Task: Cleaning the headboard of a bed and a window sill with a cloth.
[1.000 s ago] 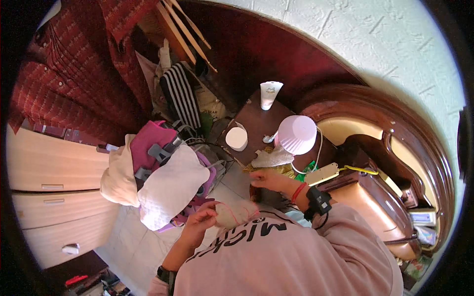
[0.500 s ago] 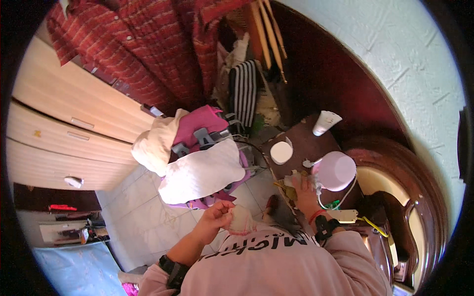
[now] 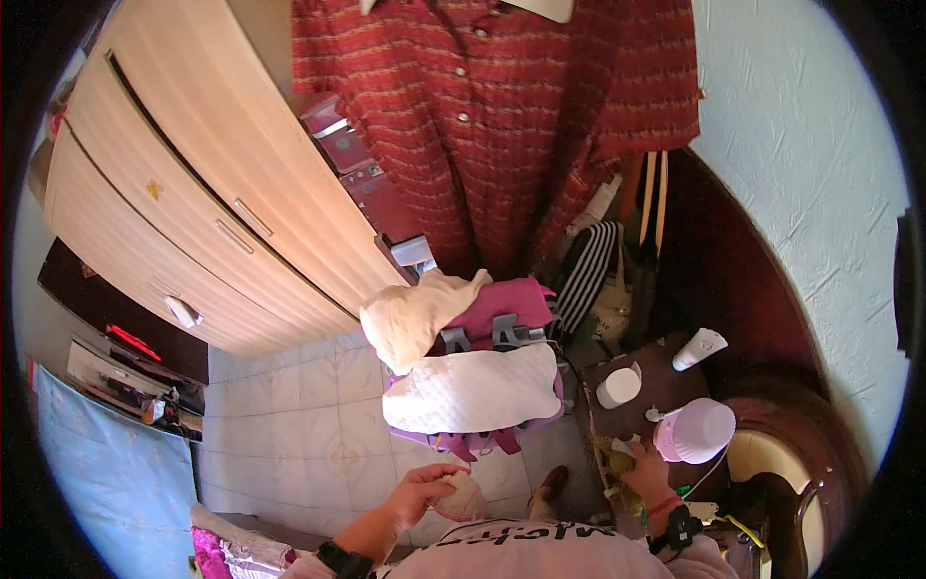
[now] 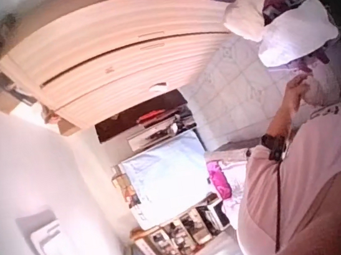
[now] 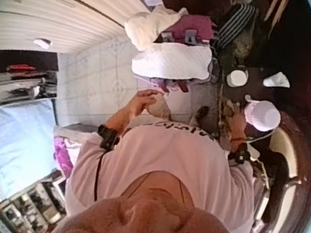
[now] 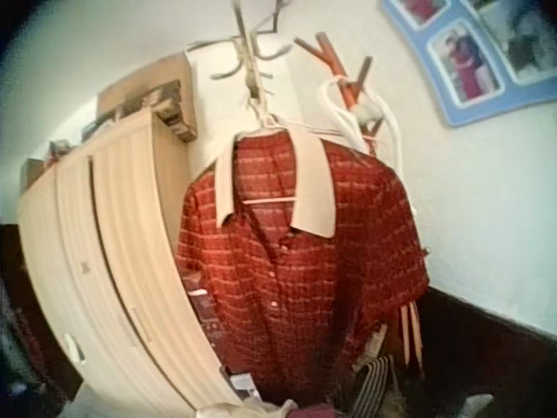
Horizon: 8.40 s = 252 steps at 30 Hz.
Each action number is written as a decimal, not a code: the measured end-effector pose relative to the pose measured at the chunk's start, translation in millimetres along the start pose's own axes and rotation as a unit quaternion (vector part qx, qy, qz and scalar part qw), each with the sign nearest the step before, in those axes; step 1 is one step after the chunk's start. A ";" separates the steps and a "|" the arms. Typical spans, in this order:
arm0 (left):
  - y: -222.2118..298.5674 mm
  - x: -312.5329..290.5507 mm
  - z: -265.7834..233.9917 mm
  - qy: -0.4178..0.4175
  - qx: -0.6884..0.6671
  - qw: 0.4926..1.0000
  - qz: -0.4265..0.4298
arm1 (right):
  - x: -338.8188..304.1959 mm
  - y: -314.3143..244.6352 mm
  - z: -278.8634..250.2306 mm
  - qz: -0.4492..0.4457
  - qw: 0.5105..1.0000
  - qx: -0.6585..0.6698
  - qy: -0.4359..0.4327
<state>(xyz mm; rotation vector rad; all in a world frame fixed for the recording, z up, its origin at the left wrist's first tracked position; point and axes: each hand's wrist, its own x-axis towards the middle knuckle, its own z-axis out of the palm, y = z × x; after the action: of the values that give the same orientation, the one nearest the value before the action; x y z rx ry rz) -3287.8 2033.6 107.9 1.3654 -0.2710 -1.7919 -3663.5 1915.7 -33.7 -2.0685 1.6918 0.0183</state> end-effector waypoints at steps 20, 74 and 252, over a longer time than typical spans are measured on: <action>3.8 -89.3 -179.2 -0.099 0.261 0.948 0.150 | -21.2 -367.6 19.1 -0.223 0.778 0.302 -0.504; 262.2 -223.6 -864.1 0.433 -0.131 0.844 0.289 | 164.7 -1260.4 281.9 -0.439 0.668 0.127 -0.588; -145.6 276.7 240.6 0.445 -0.744 -0.290 -0.405 | -304.4 -204.5 77.8 -0.549 -0.541 -0.567 -0.291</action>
<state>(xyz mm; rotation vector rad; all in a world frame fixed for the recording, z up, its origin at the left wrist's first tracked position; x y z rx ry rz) -3581.8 1850.1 -80.6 0.3566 -3.1409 -0.6405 -3525.3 2252.2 57.0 0.1565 2.0981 -1.1219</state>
